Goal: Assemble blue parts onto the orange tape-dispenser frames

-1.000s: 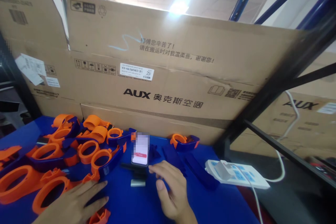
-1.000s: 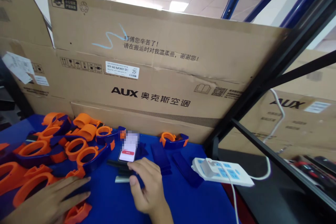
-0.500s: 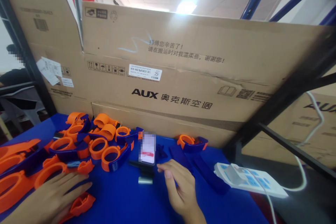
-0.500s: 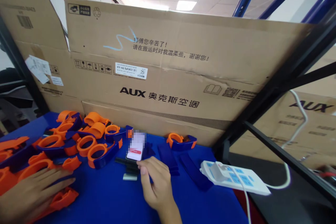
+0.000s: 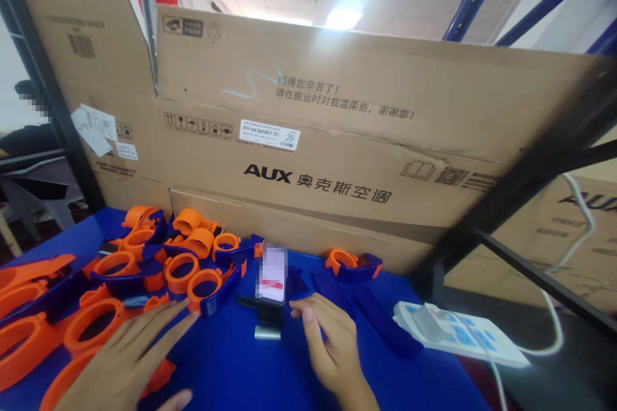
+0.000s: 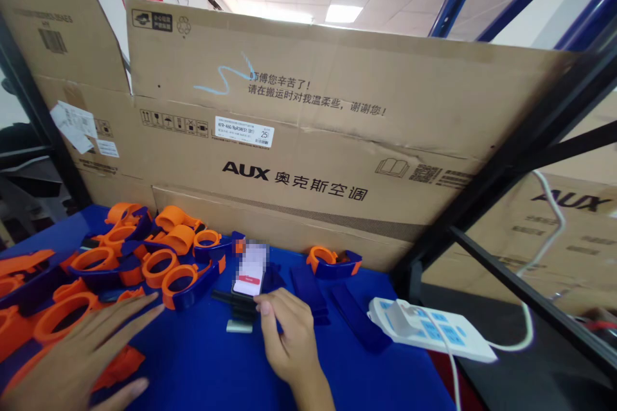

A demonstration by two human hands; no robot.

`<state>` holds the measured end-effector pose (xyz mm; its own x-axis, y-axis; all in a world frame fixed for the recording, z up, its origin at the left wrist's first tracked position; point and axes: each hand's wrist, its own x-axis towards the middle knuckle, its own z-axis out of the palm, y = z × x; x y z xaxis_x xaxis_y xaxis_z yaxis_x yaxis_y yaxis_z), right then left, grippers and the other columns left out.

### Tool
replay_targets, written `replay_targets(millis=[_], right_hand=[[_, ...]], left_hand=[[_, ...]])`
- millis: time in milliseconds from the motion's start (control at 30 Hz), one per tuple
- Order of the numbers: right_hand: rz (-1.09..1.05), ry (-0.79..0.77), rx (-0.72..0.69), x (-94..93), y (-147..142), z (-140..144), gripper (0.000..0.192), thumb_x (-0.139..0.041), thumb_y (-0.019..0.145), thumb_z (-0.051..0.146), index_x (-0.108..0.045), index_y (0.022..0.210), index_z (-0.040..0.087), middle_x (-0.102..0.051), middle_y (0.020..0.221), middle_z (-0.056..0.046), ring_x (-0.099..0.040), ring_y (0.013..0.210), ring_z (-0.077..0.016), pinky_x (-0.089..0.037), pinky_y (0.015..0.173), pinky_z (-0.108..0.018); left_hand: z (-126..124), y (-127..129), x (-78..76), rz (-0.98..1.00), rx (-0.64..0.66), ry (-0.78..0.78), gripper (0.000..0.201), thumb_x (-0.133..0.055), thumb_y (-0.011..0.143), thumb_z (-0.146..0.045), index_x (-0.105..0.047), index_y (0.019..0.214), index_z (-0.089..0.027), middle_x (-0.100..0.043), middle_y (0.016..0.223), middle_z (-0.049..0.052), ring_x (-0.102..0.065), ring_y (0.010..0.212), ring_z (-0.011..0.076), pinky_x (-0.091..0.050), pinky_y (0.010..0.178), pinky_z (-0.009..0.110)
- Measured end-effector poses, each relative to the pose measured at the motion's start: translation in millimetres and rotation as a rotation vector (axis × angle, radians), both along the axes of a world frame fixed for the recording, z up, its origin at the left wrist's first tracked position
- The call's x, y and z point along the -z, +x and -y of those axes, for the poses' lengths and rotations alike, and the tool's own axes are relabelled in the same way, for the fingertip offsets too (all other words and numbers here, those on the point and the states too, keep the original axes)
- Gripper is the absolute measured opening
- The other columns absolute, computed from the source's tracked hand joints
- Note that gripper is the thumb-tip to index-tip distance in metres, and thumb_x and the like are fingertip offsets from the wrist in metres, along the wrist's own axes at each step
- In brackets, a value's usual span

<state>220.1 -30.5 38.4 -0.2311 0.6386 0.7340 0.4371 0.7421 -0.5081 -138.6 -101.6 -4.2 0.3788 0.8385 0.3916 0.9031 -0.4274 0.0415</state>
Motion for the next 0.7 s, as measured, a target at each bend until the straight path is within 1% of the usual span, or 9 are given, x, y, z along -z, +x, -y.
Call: replay_targets(millis=[67, 167, 267, 333, 367, 467, 600, 700], right_hand=[[0.012, -0.006, 0.015, 1.2, 2, -2, 0.03, -0.047, 0.103, 0.021, -0.075, 0.092, 0.019, -0.074, 0.077, -0.008, -0.071, 0.069, -0.0223, -0.055, 0.064, -0.035], [0.03, -0.004, 0.029, 3.4, 5, -6, 0.03, -0.047, 0.103, 0.023, -0.075, 0.091, 0.019, -0.074, 0.076, -0.008, -0.071, 0.068, -0.0216, -0.055, 0.063, -0.033], [0.033, 0.003, 0.029, 5.5, 8, -8, 0.031, -0.047, 0.104, 0.023, -0.074, 0.091, 0.019, -0.073, 0.075, -0.008, -0.07, 0.067, -0.0209, -0.054, 0.062, -0.032], [0.039, 0.003, 0.028, 6.7, 8, -9, 0.031, -0.046, 0.104, 0.023, -0.074, 0.092, 0.018, -0.073, 0.074, -0.008, -0.069, 0.066, -0.0205, -0.054, 0.061, -0.032], [0.043, 0.003, 0.028, 7.2, 8, -9, 0.031, -0.046, 0.104, 0.023, -0.074, 0.092, 0.018, -0.073, 0.074, -0.007, -0.069, 0.066, -0.0203, -0.054, 0.061, -0.033], [0.052, -0.003, 0.028, 8.0, 8, -7, 0.03, -0.047, 0.104, 0.022, -0.073, 0.092, 0.018, -0.073, 0.075, -0.007, -0.068, 0.066, -0.0203, -0.053, 0.062, -0.033], [0.055, -0.011, 0.028, 7.6, 7, -6, 0.03, -0.046, 0.104, 0.023, -0.073, 0.092, 0.018, -0.073, 0.077, -0.008, -0.068, 0.067, -0.0207, -0.053, 0.063, -0.034], [0.047, -0.018, 0.025, 7.9, 7, -7, 0.032, -0.046, 0.105, 0.025, -0.074, 0.091, 0.019, -0.072, 0.074, -0.007, -0.068, 0.066, -0.0206, -0.053, 0.063, -0.033]], left_hand=[[-15, 29, 2.7, 0.001, -0.027, 0.034, 0.081, -0.063, 0.089, -0.059, -0.035, 0.161, -0.032, -0.053, 0.157, 0.009, -0.055, 0.136, 0.037, -0.047, 0.109, 0.051], [-32, 69, 4.9, 0.012, -0.066, 0.084, 0.072, -0.058, 0.094, -0.055, -0.042, 0.157, -0.024, -0.061, 0.148, 0.015, -0.056, 0.133, 0.0375, -0.04, 0.111, 0.053], [-40, 92, 7.6, -0.011, -0.052, 0.104, 0.057, -0.058, 0.096, -0.041, -0.054, 0.149, -0.022, -0.069, 0.134, 0.016, -0.061, 0.123, 0.0368, -0.038, 0.11, 0.053], [-41, 99, 11.4, -0.014, -0.015, 0.102, 0.047, -0.056, 0.095, -0.028, -0.062, 0.142, -0.024, -0.072, 0.123, 0.014, -0.065, 0.113, 0.0346, -0.04, 0.106, 0.052], [-41, 101, 13.7, -0.009, 0.008, 0.095, 0.045, -0.054, 0.095, -0.021, -0.064, 0.139, -0.025, -0.074, 0.117, 0.013, -0.067, 0.107, 0.033, -0.041, 0.103, 0.051], [-42, 102, 20.2, 0.015, 0.06, 0.069, 0.051, -0.048, 0.092, -0.007, -0.065, 0.137, -0.024, -0.075, 0.104, 0.011, -0.07, 0.095, 0.0295, -0.043, 0.096, 0.047], [-48, 101, 20.3, 0.053, 0.109, 0.095, 0.055, -0.049, 0.089, -0.004, -0.062, 0.139, -0.024, -0.076, 0.105, 0.01, -0.07, 0.091, 0.0279, -0.044, 0.088, 0.043], [-50, 102, 15.4, 0.07, 0.165, 0.162, 0.051, -0.053, 0.089, -0.005, -0.066, 0.133, -0.026, -0.077, 0.106, 0.008, -0.071, 0.091, 0.0272, -0.042, 0.087, 0.043]])
